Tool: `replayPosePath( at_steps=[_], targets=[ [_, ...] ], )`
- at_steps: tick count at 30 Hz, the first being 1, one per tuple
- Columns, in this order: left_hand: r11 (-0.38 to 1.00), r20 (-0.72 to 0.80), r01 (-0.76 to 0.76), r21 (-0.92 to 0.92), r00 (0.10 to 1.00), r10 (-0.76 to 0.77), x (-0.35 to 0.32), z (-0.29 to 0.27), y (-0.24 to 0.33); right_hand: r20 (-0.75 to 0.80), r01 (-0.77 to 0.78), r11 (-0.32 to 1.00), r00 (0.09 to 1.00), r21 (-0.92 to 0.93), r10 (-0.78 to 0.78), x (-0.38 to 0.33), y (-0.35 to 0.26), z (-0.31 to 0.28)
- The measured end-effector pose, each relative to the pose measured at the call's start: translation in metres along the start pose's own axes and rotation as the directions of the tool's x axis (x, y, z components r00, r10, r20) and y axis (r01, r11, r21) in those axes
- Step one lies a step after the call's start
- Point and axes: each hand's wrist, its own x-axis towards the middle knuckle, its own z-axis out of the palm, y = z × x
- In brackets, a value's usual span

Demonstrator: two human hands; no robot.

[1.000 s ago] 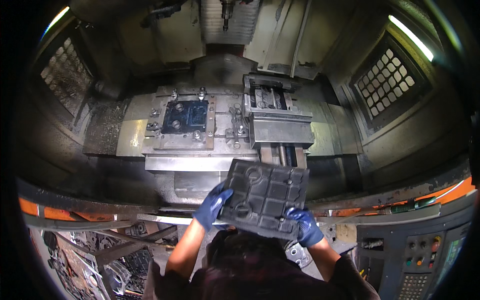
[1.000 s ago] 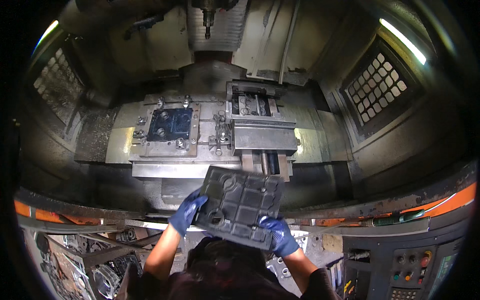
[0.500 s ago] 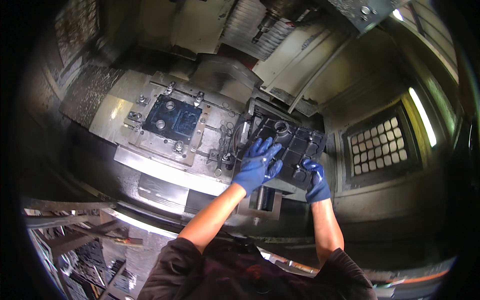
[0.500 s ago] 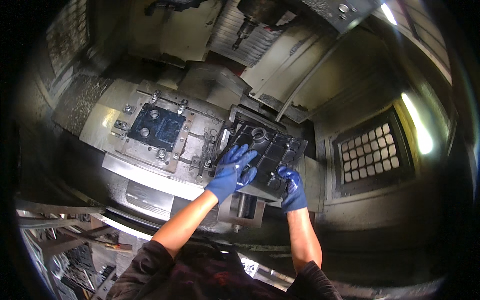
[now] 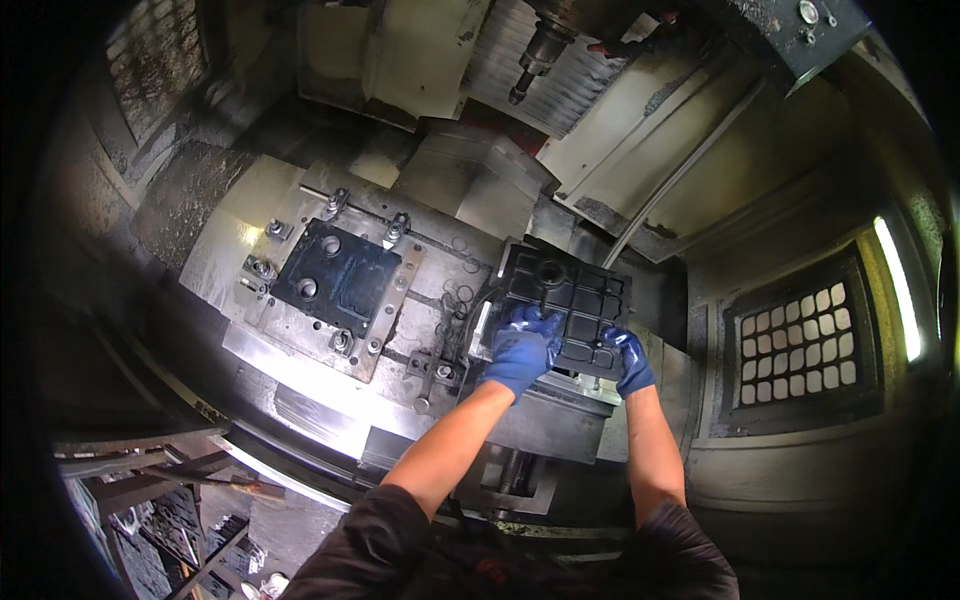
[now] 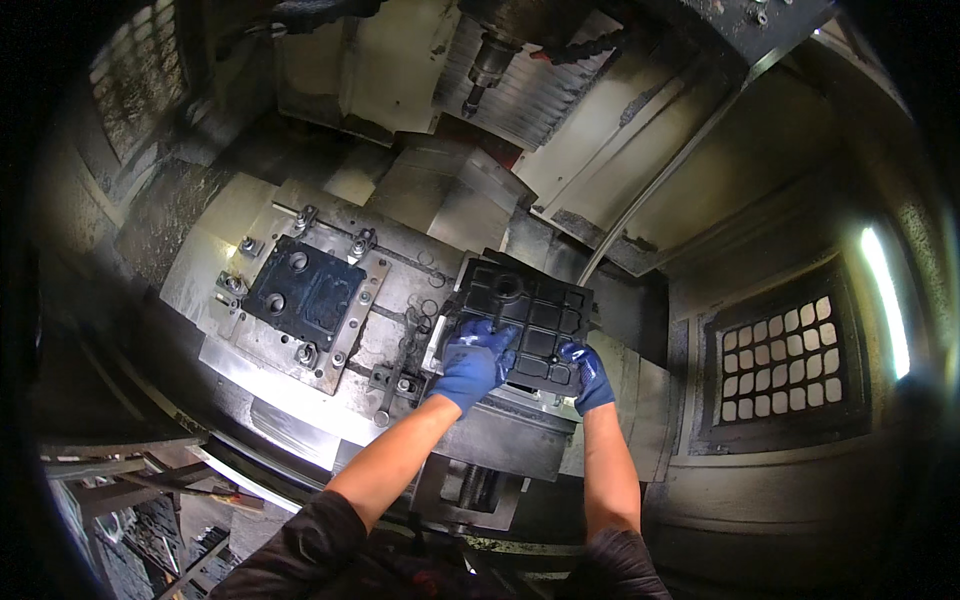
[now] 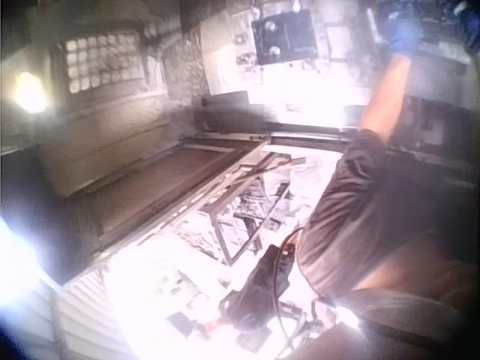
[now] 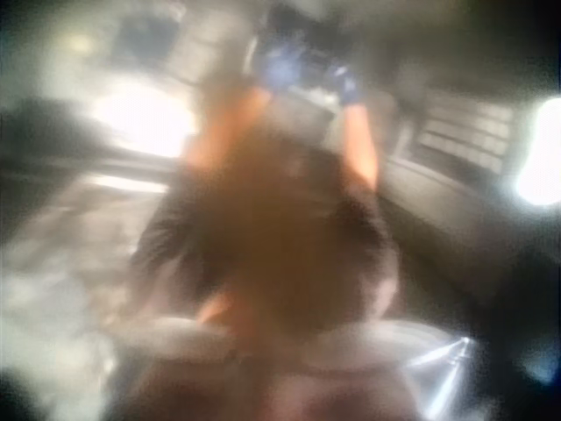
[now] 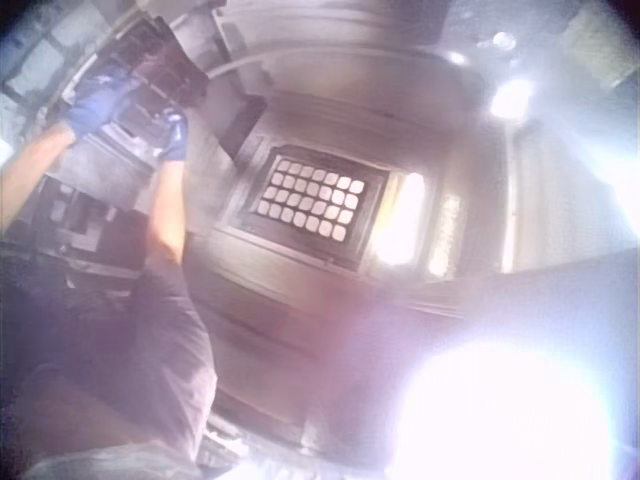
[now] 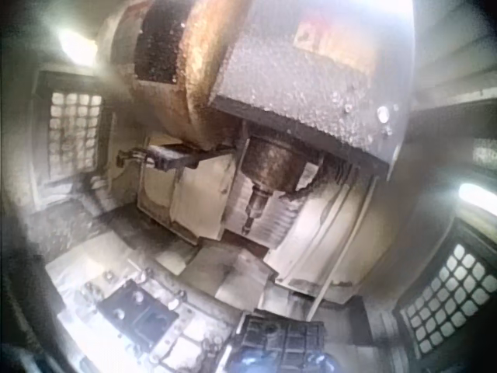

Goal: The person cleans debris from a machine bed with a nozzle, places a metal workpiece into the fixture, and secures it with a wrench.

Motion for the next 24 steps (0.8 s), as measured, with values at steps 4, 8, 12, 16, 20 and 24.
replayPosePath(
  at_steps=[4,8,12,16,20,24],
  targets=[
    [0.789,-0.029,-0.203,0.580,0.963,0.268,0.006,0.041,-0.045,0.114,-0.128,0.992,0.985,-0.023,0.130,0.019,0.022,-0.030],
    [0.774,0.251,-0.372,0.512,0.927,0.279,0.001,-0.016,-0.010,0.160,-0.147,0.969,0.971,-0.197,0.180,0.022,0.026,-0.020],
    [0.581,0.237,-0.501,0.642,0.850,0.471,0.004,-0.014,-0.024,0.201,0.132,0.677,0.979,-0.724,0.025,0.037,0.037,-0.047],
    [0.603,0.342,-0.510,0.614,0.860,0.379,0.011,-0.024,-0.009,0.102,0.332,0.397,0.861,-0.856,-0.498,0.039,0.019,-0.037],
    [0.591,0.256,-0.503,0.631,0.854,0.453,0.015,-0.032,0.000,0.107,0.469,0.313,0.676,-0.826,-0.729,-0.009,-0.003,0.052],
    [0.998,0.164,0.001,0.059,0.986,-0.011,0.086,-0.050,0.026,0.317,0.465,0.096,0.725,-0.880,-0.612,-0.008,0.022,0.065]
  ],
)
